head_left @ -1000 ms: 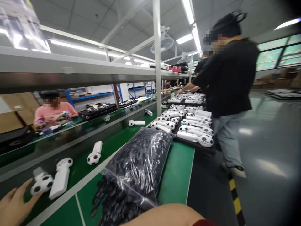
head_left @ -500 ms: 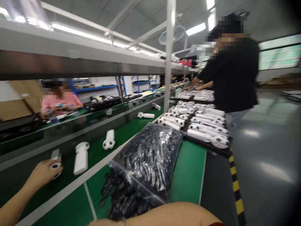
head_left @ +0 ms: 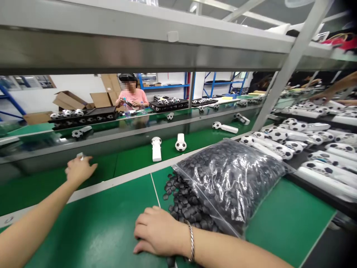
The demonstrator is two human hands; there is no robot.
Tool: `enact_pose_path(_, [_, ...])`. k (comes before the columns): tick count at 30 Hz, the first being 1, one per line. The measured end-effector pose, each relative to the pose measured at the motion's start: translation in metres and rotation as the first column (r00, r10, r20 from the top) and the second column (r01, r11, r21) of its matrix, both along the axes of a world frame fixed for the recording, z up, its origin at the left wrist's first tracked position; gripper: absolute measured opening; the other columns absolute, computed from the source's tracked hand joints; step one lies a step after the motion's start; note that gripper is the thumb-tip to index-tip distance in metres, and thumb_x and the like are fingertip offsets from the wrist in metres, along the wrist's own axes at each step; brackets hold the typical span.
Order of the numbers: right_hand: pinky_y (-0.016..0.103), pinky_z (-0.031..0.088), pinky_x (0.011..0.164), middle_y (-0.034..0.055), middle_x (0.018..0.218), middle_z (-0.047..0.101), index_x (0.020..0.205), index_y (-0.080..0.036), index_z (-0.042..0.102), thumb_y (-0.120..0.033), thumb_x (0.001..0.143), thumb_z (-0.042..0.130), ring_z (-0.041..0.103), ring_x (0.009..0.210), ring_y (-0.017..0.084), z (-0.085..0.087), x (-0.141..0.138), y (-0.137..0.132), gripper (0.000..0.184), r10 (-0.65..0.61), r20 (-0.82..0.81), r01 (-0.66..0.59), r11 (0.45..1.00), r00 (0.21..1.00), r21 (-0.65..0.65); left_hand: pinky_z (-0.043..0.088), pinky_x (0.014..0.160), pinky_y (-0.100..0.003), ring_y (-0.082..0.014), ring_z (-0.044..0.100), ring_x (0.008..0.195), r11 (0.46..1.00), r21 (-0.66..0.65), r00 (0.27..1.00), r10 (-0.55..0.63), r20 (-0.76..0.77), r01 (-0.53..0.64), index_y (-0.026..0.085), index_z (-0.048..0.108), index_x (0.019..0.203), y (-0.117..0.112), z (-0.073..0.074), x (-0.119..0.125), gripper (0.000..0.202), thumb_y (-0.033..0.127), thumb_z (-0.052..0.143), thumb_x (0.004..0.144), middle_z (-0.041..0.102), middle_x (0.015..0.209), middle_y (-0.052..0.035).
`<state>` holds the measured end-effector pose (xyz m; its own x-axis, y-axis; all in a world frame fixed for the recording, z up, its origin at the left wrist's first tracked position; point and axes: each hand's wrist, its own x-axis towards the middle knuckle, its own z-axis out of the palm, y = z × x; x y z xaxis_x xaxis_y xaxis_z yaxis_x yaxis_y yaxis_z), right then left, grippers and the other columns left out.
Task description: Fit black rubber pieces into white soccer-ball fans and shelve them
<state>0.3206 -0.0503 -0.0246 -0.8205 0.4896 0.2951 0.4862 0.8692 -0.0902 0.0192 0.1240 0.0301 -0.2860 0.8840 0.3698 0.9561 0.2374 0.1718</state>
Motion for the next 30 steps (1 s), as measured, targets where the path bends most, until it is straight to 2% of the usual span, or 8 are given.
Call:
enact_pose_path(2, [0.028,0.039,0.062,-0.0011,0.087,0.06,0.08,-0.021,0.056,-0.06,0.081,0.036,0.049,0.077,0.016,-0.001,-0.002,-0.001,0.044,0.005,0.0,-0.005,1.0,1.0,0.009,0.036,0.09,-0.042,-0.0331,0.039,0.115,0.99,-0.041,0.991,-0.137,0.007,0.137,0.016,0.053,0.111,0.006,0.0,0.038,0.046,0.044,0.049,0.075,0.049,0.123,-0.0086])
enact_pose_path(4, [0.028,0.039,0.061,-0.0013,0.086,0.061,0.079,-0.021,0.056,-0.061,0.081,0.034,0.049,0.076,0.016,-0.001,-0.002,-0.002,0.046,0.0,0.004,0.0,1.0,1.0,0.004,0.037,0.09,-0.038,-0.0307,0.042,0.113,0.967,-0.079,0.97,-0.239,0.048,0.242,0.015,0.052,0.114,0.017,-0.003,0.085,0.051,0.05,0.047,0.076,0.052,0.119,-0.0109])
enact_pose_path(9, [0.029,0.039,0.058,-0.0017,0.082,0.061,0.081,-0.022,0.056,-0.065,0.079,0.034,0.05,0.073,0.016,-0.006,-0.003,-0.002,0.048,0.011,-0.017,-0.011,0.999,1.0,0.031,0.04,0.088,-0.036,-0.0288,0.046,0.11,0.906,-0.13,0.908,-0.377,0.183,0.402,0.01,0.045,0.122,0.042,-0.023,0.208,0.067,0.058,0.049,0.075,0.052,0.119,-0.0157])
enact_pose_path(12, [0.029,0.038,0.053,-0.0019,0.081,0.06,0.08,-0.022,0.056,-0.068,0.076,0.034,0.05,0.07,0.016,-0.013,-0.004,0.0,0.05,0.02,-0.021,-0.018,0.997,1.0,0.072,0.041,0.086,-0.043,-0.025,0.049,0.107,0.897,-0.133,0.894,-0.387,0.225,0.422,0.014,0.041,0.123,0.051,-0.032,0.259,0.052,0.045,0.049,0.082,0.048,0.121,-0.0124])
enact_pose_path(14, [0.029,0.037,0.05,-0.0018,0.079,0.06,0.081,-0.022,0.055,-0.069,0.074,0.034,0.05,0.069,0.016,-0.016,-0.005,0.002,0.052,0.027,-0.02,-0.025,0.995,0.999,0.092,0.044,0.083,-0.044,-0.0226,0.052,0.102,0.898,-0.139,0.894,-0.378,0.241,0.417,0.016,0.043,0.12,0.056,-0.036,0.278,0.041,0.036,0.049,0.085,0.049,0.118,-0.01])
enact_pose_path(19, [0.029,0.037,0.049,-0.0025,0.083,0.06,0.085,-0.024,0.055,-0.069,0.076,0.031,0.051,0.07,0.017,-0.017,-0.005,0.004,0.052,0.035,-0.058,-0.028,0.993,0.998,0.114,0.048,0.078,-0.039,-0.0199,0.055,0.095,0.903,-0.181,0.907,-0.343,0.243,0.39,0.015,0.048,0.114,0.063,-0.038,0.285,0.032,0.03,0.051,0.085,0.052,0.112,-0.0085])
enact_pose_path(27, [0.029,0.041,0.051,-0.0011,0.08,0.061,0.084,-0.022,0.057,-0.067,0.075,0.036,0.053,0.069,0.017,-0.007,-0.004,0.002,0.051,0.035,-0.022,-0.033,0.997,0.999,0.075,0.047,0.081,-0.041,-0.0205,0.054,0.097,0.909,-0.178,0.918,-0.341,0.204,0.377,0.015,0.048,0.115,0.053,-0.031,0.256,0.032,0.03,0.05,0.086,0.052,0.114,-0.0087])
enact_pose_path(30, [0.03,0.043,0.054,-0.0009,0.085,0.061,0.086,-0.022,0.059,-0.066,0.076,0.037,0.052,0.071,0.018,-0.004,-0.002,0.001,0.05,0.029,-0.019,-0.027,0.998,0.999,0.063,0.042,0.087,-0.047,-0.0246,0.049,0.107,0.91,-0.147,0.913,-0.357,0.195,0.388,0.016,0.044,0.12,0.04,-0.032,0.244,0.04,0.032,0.051,0.085,0.046,0.123,-0.0102])
